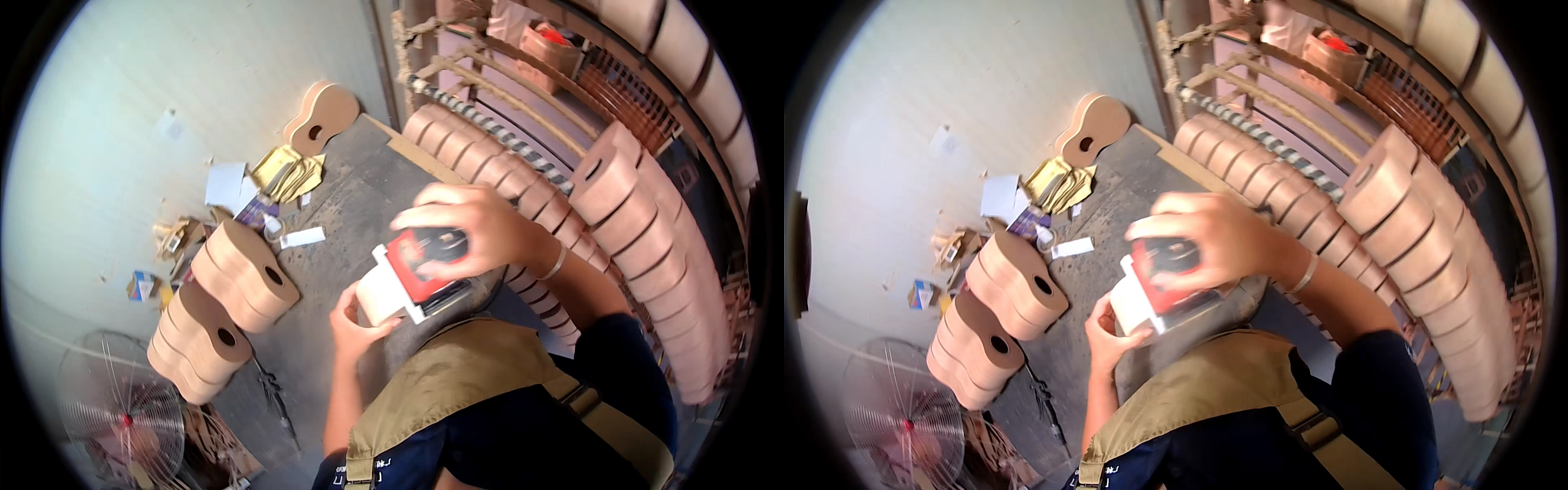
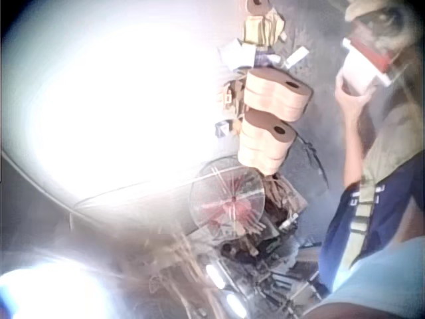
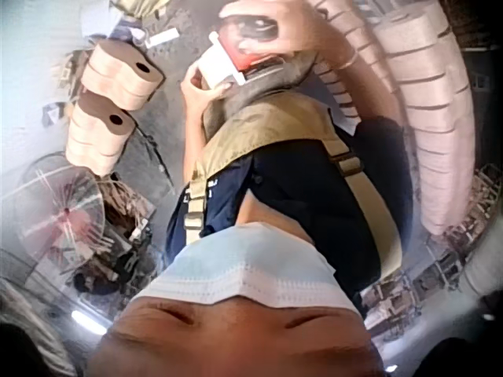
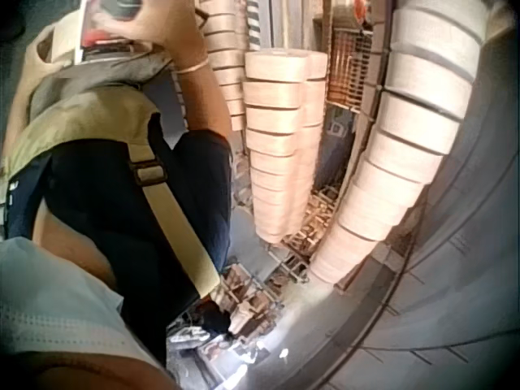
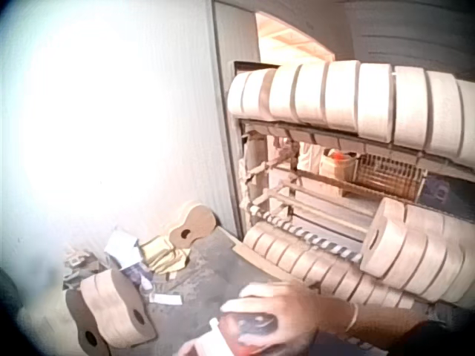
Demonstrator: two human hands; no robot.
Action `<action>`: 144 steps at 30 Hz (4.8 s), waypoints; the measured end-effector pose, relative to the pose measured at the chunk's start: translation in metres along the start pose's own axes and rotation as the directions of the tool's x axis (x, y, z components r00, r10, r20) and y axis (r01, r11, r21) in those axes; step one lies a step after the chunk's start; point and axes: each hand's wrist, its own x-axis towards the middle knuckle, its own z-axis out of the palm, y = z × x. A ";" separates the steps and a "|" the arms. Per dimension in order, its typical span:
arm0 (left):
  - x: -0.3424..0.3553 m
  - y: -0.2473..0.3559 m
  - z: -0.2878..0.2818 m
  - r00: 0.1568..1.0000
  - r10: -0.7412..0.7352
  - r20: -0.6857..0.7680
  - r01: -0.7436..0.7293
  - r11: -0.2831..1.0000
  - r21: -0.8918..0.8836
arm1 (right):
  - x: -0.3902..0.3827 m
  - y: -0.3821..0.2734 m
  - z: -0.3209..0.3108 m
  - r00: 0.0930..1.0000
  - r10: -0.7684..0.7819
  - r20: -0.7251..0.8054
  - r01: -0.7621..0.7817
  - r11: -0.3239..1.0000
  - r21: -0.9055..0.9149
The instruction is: The person uses a handheld electric sander to smooth the surface and edges of unfinished wooden guitar bodies. They handle the bodies one at a time, sanding the top, sides, and around the soundhole before placing them back in a stack.
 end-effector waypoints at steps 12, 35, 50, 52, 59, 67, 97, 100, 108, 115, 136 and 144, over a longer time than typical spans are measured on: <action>-0.024 -0.069 -0.006 0.998 0.044 -0.050 -0.018 0.905 0.426 | -0.205 0.058 0.007 0.794 0.392 -0.465 -0.534 0.816 -0.222; -0.004 0.101 0.012 0.967 0.220 0.126 -0.220 0.481 0.849 | -0.037 0.037 0.053 0.997 -0.017 0.072 0.019 0.999 -0.032; -0.025 0.091 -0.004 0.986 0.164 -0.033 -0.052 0.489 0.871 | -0.012 0.035 0.073 0.972 -0.138 0.190 0.140 0.990 0.002; -0.026 0.088 -0.006 0.985 0.173 -0.028 -0.061 0.489 0.870 | -0.014 0.034 0.076 0.980 -0.103 0.169 0.100 0.995 0.025; -0.032 0.082 -0.005 0.979 0.201 -0.035 -0.066 0.474 0.878 | -0.013 0.033 0.080 0.986 -0.125 0.107 0.123 0.992 0.024; -0.038 0.077 -0.011 0.974 0.220 -0.061 -0.059 0.501 0.863 | 0.006 0.033 0.082 0.958 -0.188 0.214 0.186 0.982 0.031; -0.119 0.019 -0.092 0.881 -0.049 -0.471 0.295 0.835 0.465 | -0.014 0.072 0.090 0.995 -0.047 0.092 0.023 0.969 0.246; -0.113 0.026 -0.082 0.880 -0.016 -0.474 0.291 0.807 0.513 | -0.015 0.078 0.095 0.997 -0.077 0.030 0.068 0.972 0.225; -0.047 0.080 -0.020 0.960 0.107 -0.257 0.153 0.568 0.809 | 0.034 0.029 0.078 0.930 -0.222 0.293 0.231 0.973 0.004; -0.044 0.079 -0.014 0.967 0.128 -0.220 0.117 0.545 0.830 | 0.030 0.028 0.078 0.909 -0.239 0.342 0.276 0.959 -0.064; -0.068 0.057 -0.050 0.953 0.172 -0.247 0.103 0.585 0.805 | 0.026 0.003 0.097 0.932 -0.245 0.267 0.256 0.967 -0.009; -0.143 -0.008 -0.124 0.875 -0.166 -0.455 0.346 0.872 0.346 | -0.039 0.054 0.108 0.984 -0.022 0.179 -0.040 0.942 0.334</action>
